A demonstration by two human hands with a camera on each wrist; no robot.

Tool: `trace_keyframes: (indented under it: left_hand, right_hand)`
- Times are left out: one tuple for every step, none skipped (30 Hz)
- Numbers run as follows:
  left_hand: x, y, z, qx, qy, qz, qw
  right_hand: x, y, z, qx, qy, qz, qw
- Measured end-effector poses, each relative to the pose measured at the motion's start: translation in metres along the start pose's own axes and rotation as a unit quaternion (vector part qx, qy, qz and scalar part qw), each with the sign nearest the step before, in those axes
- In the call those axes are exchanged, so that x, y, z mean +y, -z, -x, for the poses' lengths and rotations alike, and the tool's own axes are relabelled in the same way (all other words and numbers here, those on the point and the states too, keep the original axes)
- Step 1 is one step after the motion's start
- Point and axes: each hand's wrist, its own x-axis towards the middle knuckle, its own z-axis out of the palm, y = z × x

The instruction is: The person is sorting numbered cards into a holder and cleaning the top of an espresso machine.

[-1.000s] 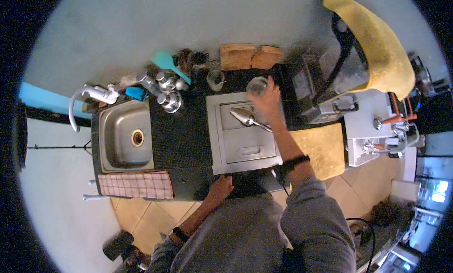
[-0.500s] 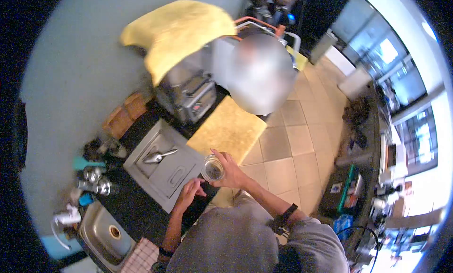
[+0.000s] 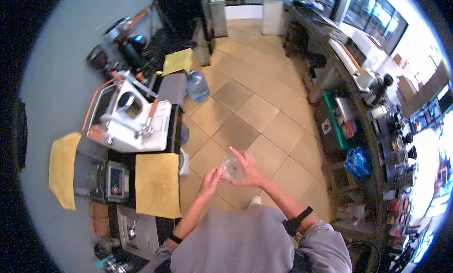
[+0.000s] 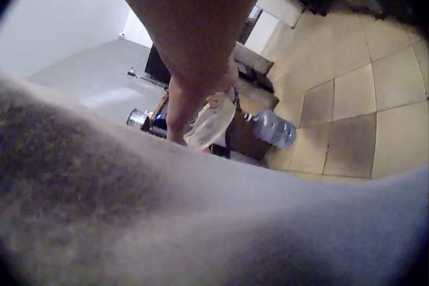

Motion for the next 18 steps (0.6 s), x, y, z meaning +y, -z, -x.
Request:
trace_keyframes:
  left_hand:
    - [0.008,-0.016,-0.024,-0.028,0.003,-0.018,0.999]
    - [0.015,-0.033,-0.045,-0.054,0.002,-0.035,0.998]
    - [0.02,-0.048,-0.063,-0.064,0.003,-0.035,0.997]
    - [0.025,-0.059,-0.081,-0.069,0.016,-0.055,0.996]
    - [0.03,-0.07,-0.099,-0.072,0.03,-0.076,0.994]
    - [0.033,-0.079,-0.115,-0.078,0.034,-0.077,0.993]
    - [0.036,-0.086,-0.13,-0.072,0.054,-0.08,0.993]
    - [0.037,-0.091,-0.144,-0.065,0.077,-0.083,0.991]
    - [0.034,-0.092,-0.158,-0.067,0.084,-0.084,0.991]
    - [0.031,-0.093,-0.176,-0.068,0.079,-0.086,0.991]
    - [0.027,-0.093,-0.195,-0.07,0.072,-0.085,0.991]
    - [0.023,-0.094,-0.216,-0.076,0.076,-0.084,0.991]
    - [0.021,-0.093,-0.236,-0.079,0.082,-0.076,0.991]
    - [0.019,-0.092,-0.259,-0.083,0.088,-0.069,0.99]
    - [0.023,-0.091,-0.282,-0.094,0.088,-0.068,0.989]
    - [0.027,-0.091,-0.308,-0.112,0.089,-0.047,0.989]
    - [0.033,-0.091,-0.334,-0.13,0.09,-0.026,0.987]
    - [0.039,-0.091,-0.36,-0.141,0.089,-0.022,0.986]
  right_hand:
    - [0.016,0.019,0.001,0.012,-0.006,-0.005,1.0]
    - [0.031,0.039,0.001,0.022,-0.009,-0.008,1.0]
    - [0.043,0.055,0.001,0.028,-0.016,-0.005,0.999]
    - [0.055,0.068,0.0,0.03,-0.032,0.0,0.999]
    - [0.067,0.08,-0.005,0.03,-0.048,0.004,0.998]
    - [0.079,0.089,-0.01,0.033,-0.054,0.002,0.998]
    - [0.091,0.095,-0.016,0.043,-0.056,-0.001,0.998]
    - [0.102,0.1,-0.022,0.051,-0.059,-0.007,0.997]
    - [0.111,0.105,-0.031,0.051,-0.066,-0.012,0.996]
    - [0.12,0.112,-0.041,0.049,-0.08,-0.01,0.996]
    - [0.131,0.119,-0.053,0.047,-0.094,-0.007,0.994]
    - [0.144,0.126,-0.065,0.048,-0.1,-0.006,0.994]
    - [0.157,0.13,-0.079,0.043,-0.096,-0.004,0.994]
    - [0.171,0.137,-0.094,0.04,-0.093,-0.002,0.995]
    - [0.179,0.15,-0.111,0.047,-0.101,0.002,0.994]
    - [0.186,0.167,-0.131,0.028,-0.103,0.019,0.994]
    - [0.194,0.183,-0.149,0.007,-0.106,0.036,0.994]
    - [0.201,0.196,-0.167,0.013,-0.114,0.042,0.992]
